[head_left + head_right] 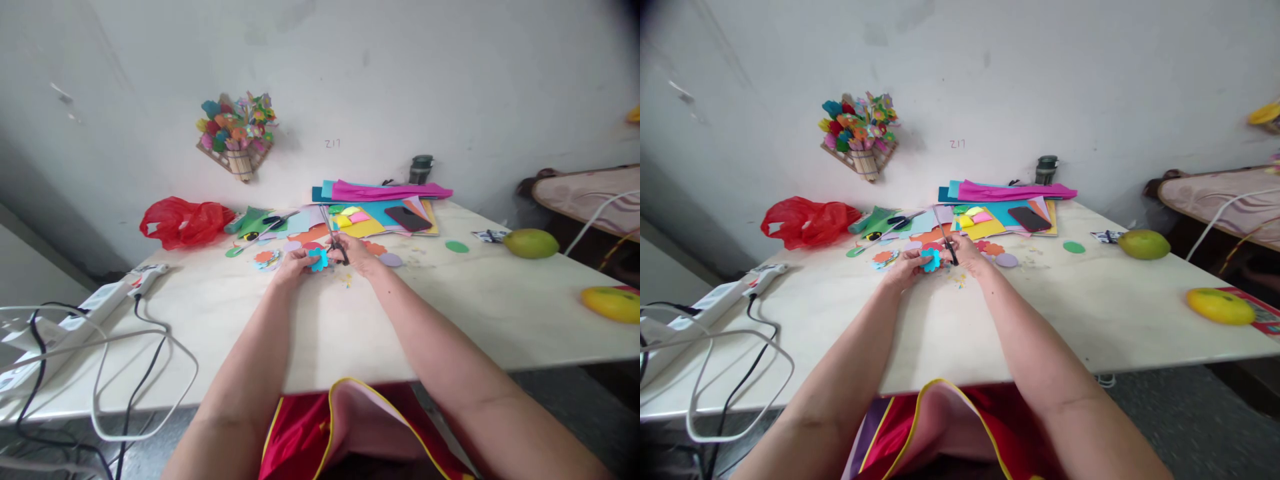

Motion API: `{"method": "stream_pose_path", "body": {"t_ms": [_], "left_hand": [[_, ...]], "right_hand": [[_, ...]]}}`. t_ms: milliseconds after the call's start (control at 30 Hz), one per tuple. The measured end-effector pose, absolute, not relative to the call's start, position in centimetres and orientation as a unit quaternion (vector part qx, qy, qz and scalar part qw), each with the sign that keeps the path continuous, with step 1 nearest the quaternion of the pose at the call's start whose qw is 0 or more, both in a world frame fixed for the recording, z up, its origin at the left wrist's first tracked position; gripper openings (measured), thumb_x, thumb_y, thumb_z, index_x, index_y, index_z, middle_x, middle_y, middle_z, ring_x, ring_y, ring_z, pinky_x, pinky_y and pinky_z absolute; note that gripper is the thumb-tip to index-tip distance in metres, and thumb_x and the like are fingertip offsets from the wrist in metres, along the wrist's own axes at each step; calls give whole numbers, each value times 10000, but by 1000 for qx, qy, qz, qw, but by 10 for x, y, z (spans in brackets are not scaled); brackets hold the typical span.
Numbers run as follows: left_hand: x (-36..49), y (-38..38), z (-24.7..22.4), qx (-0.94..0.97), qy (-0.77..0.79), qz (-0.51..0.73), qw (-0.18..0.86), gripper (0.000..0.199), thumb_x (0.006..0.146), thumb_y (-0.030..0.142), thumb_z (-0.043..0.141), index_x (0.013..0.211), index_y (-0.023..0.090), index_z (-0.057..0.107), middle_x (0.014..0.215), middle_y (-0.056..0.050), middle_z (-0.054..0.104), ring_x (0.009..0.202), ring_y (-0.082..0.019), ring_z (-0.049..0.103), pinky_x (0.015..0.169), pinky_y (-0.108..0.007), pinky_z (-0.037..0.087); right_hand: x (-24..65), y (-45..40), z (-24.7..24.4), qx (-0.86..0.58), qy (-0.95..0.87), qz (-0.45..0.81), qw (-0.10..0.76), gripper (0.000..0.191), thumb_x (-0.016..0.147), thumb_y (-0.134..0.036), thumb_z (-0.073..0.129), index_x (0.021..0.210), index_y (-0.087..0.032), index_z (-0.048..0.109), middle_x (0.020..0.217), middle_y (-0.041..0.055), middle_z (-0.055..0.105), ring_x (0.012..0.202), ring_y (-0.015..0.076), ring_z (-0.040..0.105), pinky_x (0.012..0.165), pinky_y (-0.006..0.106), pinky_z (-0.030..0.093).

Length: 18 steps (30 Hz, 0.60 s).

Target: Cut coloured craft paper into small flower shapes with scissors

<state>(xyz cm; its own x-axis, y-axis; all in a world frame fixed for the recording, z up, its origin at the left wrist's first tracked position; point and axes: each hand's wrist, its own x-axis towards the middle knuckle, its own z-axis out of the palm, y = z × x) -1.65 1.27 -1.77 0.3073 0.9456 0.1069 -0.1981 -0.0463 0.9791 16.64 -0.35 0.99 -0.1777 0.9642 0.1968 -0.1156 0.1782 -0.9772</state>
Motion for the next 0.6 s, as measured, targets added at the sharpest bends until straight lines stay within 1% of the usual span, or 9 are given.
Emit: {"method": "stream_pose_path", "body": {"t_ms": [133, 200, 300, 400, 500, 600], "left_hand": [[-16, 12, -16, 514, 333, 513, 601, 349, 503, 344, 881, 645, 138, 637, 603, -22, 651, 546, -132, 599, 576, -268, 492], [-16, 11, -15, 503, 327, 534, 595, 363, 508, 350, 883, 671, 140, 636, 631, -22, 663, 566, -144, 623, 592, -280, 516], [-15, 10, -12, 492, 327, 550, 590, 412, 492, 375, 891, 717, 138, 640, 704, -41, 695, 632, -185, 671, 622, -313, 550], [-14, 11, -11, 491, 327, 559, 583, 435, 496, 394, 888, 750, 136, 648, 734, -45, 707, 677, -200, 688, 643, -320, 563], [-15, 11, -10, 491, 327, 566, 576, 440, 510, 405, 880, 776, 134, 659, 751, -48, 712, 717, -206, 696, 661, -319, 565], [-17, 10, -9, 483, 329, 577, 571, 440, 507, 402, 881, 774, 130, 661, 745, -48, 708, 701, -194, 690, 670, -320, 564]], "right_hand": [[166, -4, 9, -371, -567, 524, 516, 349, 516, -148, 785, 800, -182, 585, 612, -60, 603, 475, 89, 552, 491, 220, 465], [168, -4, 8, -371, -572, 527, 508, 351, 524, -170, 793, 802, -182, 579, 601, -52, 612, 469, 94, 564, 469, 212, 446], [171, -3, 6, -378, -587, 528, 484, 340, 564, -238, 797, 827, -173, 592, 573, -34, 618, 458, 97, 560, 403, 186, 357], [173, -3, 6, -389, -603, 530, 451, 342, 596, -312, 807, 828, -157, 609, 554, -22, 613, 436, 88, 535, 363, 175, 278], [175, -4, 7, -383, -624, 541, 414, 355, 611, -381, 820, 769, -142, 609, 575, -5, 625, 431, 79, 535, 352, 173, 278], [177, -3, 5, -373, -647, 548, 378, 363, 662, -437, 797, 720, -141, 594, 585, 8, 634, 426, 78, 547, 338, 169, 282]]}}
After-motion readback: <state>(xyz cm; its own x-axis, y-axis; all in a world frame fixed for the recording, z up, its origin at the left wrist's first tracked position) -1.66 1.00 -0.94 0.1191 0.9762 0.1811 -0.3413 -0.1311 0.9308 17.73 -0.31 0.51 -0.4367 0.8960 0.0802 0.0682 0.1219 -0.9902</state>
